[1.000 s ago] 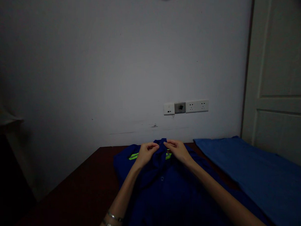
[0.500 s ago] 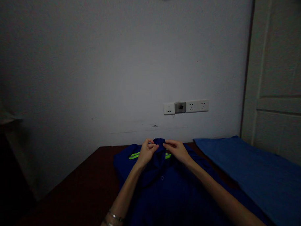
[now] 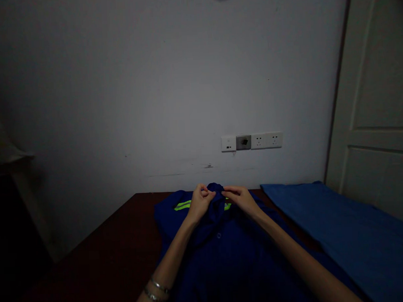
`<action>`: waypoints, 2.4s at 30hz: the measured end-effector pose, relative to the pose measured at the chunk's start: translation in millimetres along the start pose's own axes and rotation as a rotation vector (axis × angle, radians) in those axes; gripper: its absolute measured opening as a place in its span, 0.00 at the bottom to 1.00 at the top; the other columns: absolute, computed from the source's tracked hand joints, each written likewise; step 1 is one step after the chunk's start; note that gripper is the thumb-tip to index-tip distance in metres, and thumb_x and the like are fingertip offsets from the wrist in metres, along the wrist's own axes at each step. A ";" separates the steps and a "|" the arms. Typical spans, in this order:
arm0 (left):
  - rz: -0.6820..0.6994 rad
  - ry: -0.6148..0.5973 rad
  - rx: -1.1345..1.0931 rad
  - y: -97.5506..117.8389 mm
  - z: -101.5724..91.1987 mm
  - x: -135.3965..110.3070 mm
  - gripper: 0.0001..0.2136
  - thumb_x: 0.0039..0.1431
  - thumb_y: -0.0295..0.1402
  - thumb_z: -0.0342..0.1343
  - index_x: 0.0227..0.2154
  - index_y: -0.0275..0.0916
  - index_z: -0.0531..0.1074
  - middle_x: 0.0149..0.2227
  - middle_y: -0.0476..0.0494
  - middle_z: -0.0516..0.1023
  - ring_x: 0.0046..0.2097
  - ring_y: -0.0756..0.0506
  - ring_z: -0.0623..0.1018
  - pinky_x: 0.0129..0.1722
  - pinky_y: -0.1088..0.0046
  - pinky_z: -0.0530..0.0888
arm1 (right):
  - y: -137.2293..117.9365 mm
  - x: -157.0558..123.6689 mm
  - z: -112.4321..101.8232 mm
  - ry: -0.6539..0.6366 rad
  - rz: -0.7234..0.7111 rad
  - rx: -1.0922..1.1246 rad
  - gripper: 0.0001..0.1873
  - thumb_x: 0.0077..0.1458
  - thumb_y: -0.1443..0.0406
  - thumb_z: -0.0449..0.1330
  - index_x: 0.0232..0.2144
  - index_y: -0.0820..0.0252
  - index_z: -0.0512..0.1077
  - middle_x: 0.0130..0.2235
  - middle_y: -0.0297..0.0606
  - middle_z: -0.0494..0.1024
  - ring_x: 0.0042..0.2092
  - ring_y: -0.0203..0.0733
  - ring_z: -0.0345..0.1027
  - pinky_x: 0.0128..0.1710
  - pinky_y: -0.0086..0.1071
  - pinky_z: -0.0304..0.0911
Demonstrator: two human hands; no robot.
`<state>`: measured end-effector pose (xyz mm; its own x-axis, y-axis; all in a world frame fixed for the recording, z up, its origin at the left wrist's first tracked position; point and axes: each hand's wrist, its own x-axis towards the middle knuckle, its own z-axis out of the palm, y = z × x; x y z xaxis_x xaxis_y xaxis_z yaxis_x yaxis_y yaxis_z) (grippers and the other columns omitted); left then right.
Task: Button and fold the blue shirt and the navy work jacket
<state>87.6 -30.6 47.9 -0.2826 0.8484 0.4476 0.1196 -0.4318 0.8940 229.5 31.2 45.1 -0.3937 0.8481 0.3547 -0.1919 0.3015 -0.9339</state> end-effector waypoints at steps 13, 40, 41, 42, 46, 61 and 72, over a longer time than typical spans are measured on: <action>0.126 -0.040 0.124 -6.9 7.4 -5.5 0.11 0.48 0.33 0.55 0.27 0.40 0.55 0.21 0.56 0.68 0.22 0.54 0.66 0.23 0.81 0.59 | -6.6 -4.6 -0.6 -0.033 0.088 0.030 0.14 0.35 0.59 0.64 0.26 0.63 0.75 0.26 0.35 0.75 0.27 0.35 0.66 0.26 0.26 0.60; 0.298 0.108 0.369 14.1 -0.2 -11.4 0.08 0.53 0.28 0.49 0.38 0.38 0.63 0.34 0.44 0.75 0.38 0.46 0.74 0.41 0.69 0.68 | -13.1 -8.9 -0.1 -0.065 -0.206 -0.422 0.03 0.38 0.67 0.59 0.21 0.61 0.70 0.24 0.34 0.73 0.29 0.38 0.66 0.30 0.30 0.59; 0.383 0.101 0.440 20.7 -3.7 -12.4 0.13 0.51 0.25 0.49 0.41 0.38 0.64 0.40 0.41 0.74 0.44 0.45 0.72 0.47 0.66 0.66 | -14.0 -11.1 2.1 -0.079 -0.252 -0.469 0.02 0.39 0.68 0.58 0.22 0.61 0.70 0.26 0.34 0.74 0.30 0.38 0.67 0.33 0.30 0.59; 0.468 0.055 0.510 26.5 -7.0 -13.4 0.19 0.48 0.21 0.48 0.45 0.38 0.64 0.47 0.40 0.71 0.50 0.44 0.69 0.52 0.64 0.62 | -15.0 -13.7 4.6 -0.100 -0.290 -0.519 0.03 0.40 0.69 0.57 0.23 0.61 0.70 0.27 0.35 0.74 0.31 0.38 0.66 0.34 0.30 0.59; 0.580 -0.289 0.691 33.2 -16.1 -15.9 0.35 0.39 0.14 0.42 0.54 0.42 0.60 0.57 0.45 0.61 0.61 0.44 0.55 0.60 0.59 0.49 | -19.9 -23.4 12.7 -0.213 -0.350 -0.672 0.06 0.43 0.70 0.54 0.26 0.61 0.70 0.24 0.33 0.71 0.28 0.36 0.62 0.29 0.29 0.55; 0.426 -0.317 0.593 28.2 -24.6 -6.6 0.15 0.52 0.27 0.51 0.43 0.43 0.72 0.46 0.43 0.73 0.50 0.45 0.70 0.52 0.67 0.63 | -14.3 -15.2 3.0 -0.173 -0.313 -0.633 0.08 0.40 0.69 0.56 0.27 0.62 0.72 0.25 0.33 0.73 0.28 0.35 0.63 0.29 0.27 0.56; 0.432 -0.315 0.601 32.5 -34.7 -3.1 0.11 0.50 0.25 0.51 0.31 0.44 0.76 0.36 0.47 0.78 0.49 0.45 0.72 0.57 0.65 0.57 | -13.5 -10.0 -2.4 -0.155 -0.227 -0.507 0.10 0.39 0.67 0.56 0.28 0.63 0.73 0.27 0.35 0.74 0.30 0.37 0.65 0.31 0.28 0.57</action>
<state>59.4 -57.9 74.8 0.1768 0.7291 0.6612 0.6742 -0.5792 0.4583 238.1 19.7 54.0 -0.5278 0.6750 0.5155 0.1530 0.6726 -0.7241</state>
